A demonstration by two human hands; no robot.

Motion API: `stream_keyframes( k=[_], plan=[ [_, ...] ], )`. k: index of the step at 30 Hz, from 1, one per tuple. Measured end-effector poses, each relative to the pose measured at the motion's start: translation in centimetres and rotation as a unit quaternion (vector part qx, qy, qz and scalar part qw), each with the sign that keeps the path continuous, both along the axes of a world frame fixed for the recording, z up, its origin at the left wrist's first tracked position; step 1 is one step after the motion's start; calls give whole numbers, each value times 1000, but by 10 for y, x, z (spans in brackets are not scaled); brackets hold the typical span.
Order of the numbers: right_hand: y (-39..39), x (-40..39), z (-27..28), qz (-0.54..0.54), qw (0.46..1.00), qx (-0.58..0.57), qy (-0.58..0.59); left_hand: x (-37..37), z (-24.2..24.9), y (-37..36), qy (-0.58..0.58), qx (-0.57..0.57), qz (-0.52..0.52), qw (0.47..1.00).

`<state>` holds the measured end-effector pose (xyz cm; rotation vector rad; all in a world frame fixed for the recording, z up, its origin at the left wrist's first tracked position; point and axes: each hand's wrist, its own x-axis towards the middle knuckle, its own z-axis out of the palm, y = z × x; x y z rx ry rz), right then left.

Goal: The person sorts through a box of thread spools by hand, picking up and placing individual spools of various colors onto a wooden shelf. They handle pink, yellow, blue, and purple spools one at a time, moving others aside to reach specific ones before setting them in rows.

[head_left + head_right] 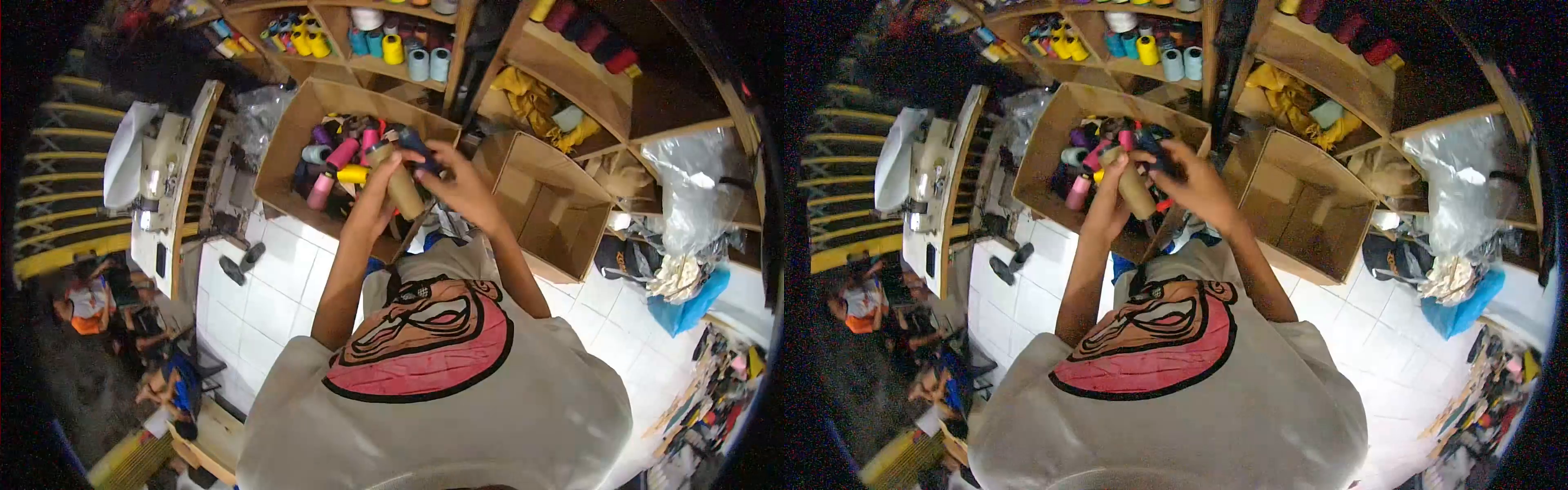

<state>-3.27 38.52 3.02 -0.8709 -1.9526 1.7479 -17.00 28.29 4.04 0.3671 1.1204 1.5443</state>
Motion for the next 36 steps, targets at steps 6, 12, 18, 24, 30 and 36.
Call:
stream_keyframes(
  k=[6, 12, 18, 24, 30, 36],
  plan=[
    [1, 28, 1, 39, 972, 230, -21, 22, 1, 16, 6, 51, -26, 998],
    [-5, 61, 20, 36, 961, 275, -9, 44, 0, 37, -155, 46, 68, 984],
    [0, 66, 31, -15, 969, 245, 29, 51, -8, 43, -174, 67, 22, 982],
    [47, 99, 50, -144, 949, 279, 14, 53, -27, 32, -153, 33, -32, 987],
    [196, 160, 108, -293, 827, 461, -131, 41, -33, 5, -105, 3, 18, 994],
    [351, 207, 109, -270, 726, 493, -396, 22, -63, -23, -125, -16, 72, 989]
  ],
)
